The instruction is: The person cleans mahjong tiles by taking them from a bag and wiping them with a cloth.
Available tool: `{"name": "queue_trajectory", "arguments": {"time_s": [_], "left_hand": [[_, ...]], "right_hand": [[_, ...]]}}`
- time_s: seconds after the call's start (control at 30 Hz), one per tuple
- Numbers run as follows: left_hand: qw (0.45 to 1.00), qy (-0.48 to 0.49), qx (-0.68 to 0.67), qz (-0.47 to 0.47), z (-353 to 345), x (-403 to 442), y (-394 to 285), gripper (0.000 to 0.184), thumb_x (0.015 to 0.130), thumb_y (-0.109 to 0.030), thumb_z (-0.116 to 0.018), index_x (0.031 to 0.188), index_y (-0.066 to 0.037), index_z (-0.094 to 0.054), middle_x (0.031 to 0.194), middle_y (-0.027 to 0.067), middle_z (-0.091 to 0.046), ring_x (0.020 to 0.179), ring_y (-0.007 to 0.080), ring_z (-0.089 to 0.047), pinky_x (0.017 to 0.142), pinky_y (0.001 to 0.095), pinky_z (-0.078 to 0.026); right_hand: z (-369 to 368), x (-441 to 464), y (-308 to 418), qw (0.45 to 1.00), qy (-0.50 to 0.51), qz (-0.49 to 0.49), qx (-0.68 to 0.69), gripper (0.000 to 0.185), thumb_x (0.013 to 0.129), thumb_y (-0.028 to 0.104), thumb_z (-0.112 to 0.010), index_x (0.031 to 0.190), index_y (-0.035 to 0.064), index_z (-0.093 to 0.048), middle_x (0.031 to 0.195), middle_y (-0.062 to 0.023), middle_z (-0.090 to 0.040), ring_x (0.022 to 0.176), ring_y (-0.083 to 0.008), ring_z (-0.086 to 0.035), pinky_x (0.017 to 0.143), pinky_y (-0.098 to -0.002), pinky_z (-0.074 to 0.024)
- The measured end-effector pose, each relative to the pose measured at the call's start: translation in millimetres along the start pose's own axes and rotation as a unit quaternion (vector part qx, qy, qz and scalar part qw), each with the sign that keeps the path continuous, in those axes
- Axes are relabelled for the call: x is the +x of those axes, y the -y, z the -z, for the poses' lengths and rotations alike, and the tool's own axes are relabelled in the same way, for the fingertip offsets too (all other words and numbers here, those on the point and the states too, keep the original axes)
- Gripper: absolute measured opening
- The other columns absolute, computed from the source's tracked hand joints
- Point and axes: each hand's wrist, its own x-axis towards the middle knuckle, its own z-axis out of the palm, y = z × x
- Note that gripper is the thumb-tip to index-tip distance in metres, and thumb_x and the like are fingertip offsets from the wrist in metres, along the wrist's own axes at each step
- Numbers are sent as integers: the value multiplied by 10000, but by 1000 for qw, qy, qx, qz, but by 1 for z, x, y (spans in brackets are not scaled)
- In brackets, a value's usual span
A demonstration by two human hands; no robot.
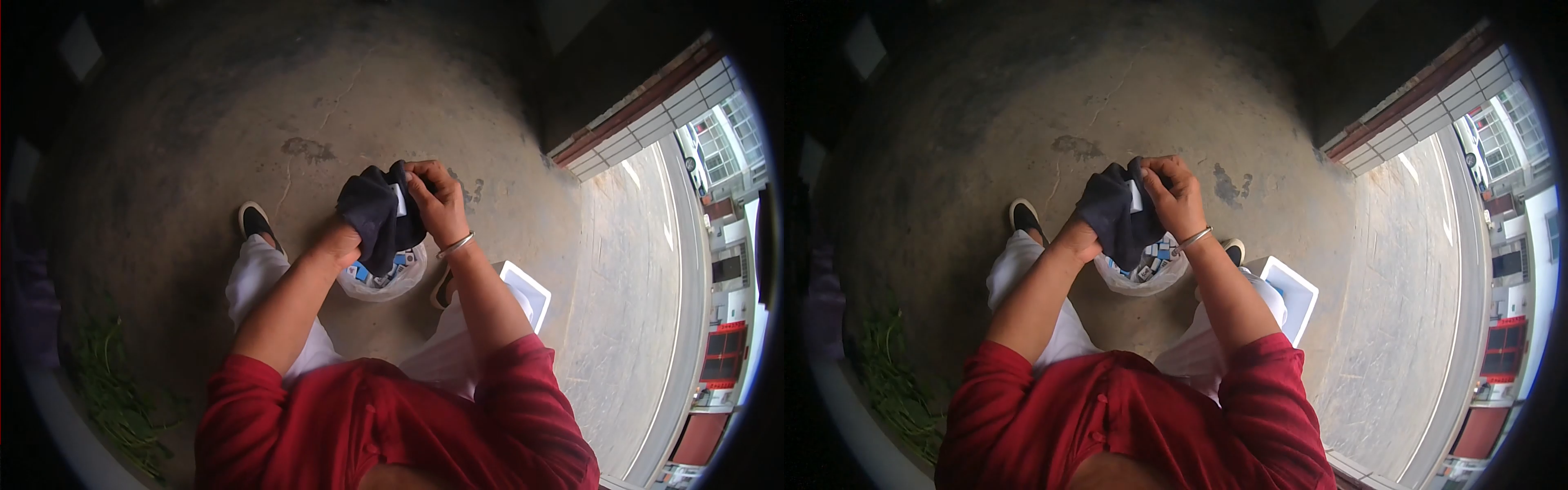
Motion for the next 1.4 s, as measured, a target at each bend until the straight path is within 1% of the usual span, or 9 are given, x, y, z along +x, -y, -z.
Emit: {"name": "queue_trajectory", "arguments": {"time_s": [0.07,0.33,0.5,0.7,0.9,1.03,1.17,1.33,1.4], "left_hand": [[999,35,29,-23,-3,2,-6,267,886,-299,-574,1069,-119,-506,1037,-9,-540,991,121,-535,862,283,-454],[993,-95,-66,-3,2,7,-12,276,903,-366,-514,1019,-120,-562,955,2,-579,910,142,-563,798,297,-475],[996,-90,-18,19,-14,2,-19,245,923,-369,-490,963,-133,-543,955,-18,-560,899,107,-546,803,275,-462],[999,0,27,24,-10,-4,-4,366,909,-420,-511,1140,-137,-511,1137,8,-548,1042,138,-535,886,298,-450],[997,-69,9,-16,-3,1,-5,379,923,-372,-494,1193,-107,-493,1176,26,-533,1076,152,-528,920,303,-438],[992,-115,-41,15,-10,0,-16,427,941,-374,-439,1246,-77,-476,1195,46,-532,1099,171,-524,937,315,-431],[991,-104,-84,27,-6,2,-12,411,953,-372,-399,1223,-78,-497,1172,44,-546,1081,172,-533,923,314,-441],[994,-60,-76,51,-9,-2,-18,333,906,-330,-517,1144,-98,-529,1077,11,-567,1001,126,-551,865,284,-465],[996,-38,-69,48,-8,-3,-18,288,879,-297,-571,1091,-104,-541,1027,-6,-571,962,103,-554,843,269,-468]], "right_hand": [[-2,-3,-2,999,19,-25,31,156,819,83,-623,945,-5,-650,879,-102,-595,839,-204,-567,773,-280,-436],[-12,-16,26,986,153,67,-16,181,777,-6,-627,956,9,-650,890,-77,-570,859,-179,-547,778,-266,-425],[-15,-16,26,990,63,83,-90,167,752,79,-677,888,8,-612,877,-90,-570,845,-199,-553,766,-275,-433],[-5,-6,11,997,-21,48,-60,209,780,198,-673,881,18,-634,846,-124,-586,787,-246,-579,726,-317,-452],[-9,-10,18,995,69,56,-49,288,798,180,-680,1030,24,-609,1023,-122,-567,975,-223,-544,856,-306,-417],[-17,-14,24,982,111,130,-78,367,732,92,-725,1071,27,-598,1081,-141,-529,1044,-283,-515,899,-337,-409],[-17,-12,25,977,107,151,-104,342,738,103,-724,1048,21,-603,1082,-142,-534,1019,-276,-528,884,-330,-418],[-8,-7,20,988,76,125,-54,262,754,79,-696,1001,28,-625,928,-134,-593,900,-278,-578,800,-327,-454],[-2,-5,15,996,66,60,5,203,815,97,-664,995,9,-628,895,-82,-623,860,-180,-584,779,-280,-455]]}}
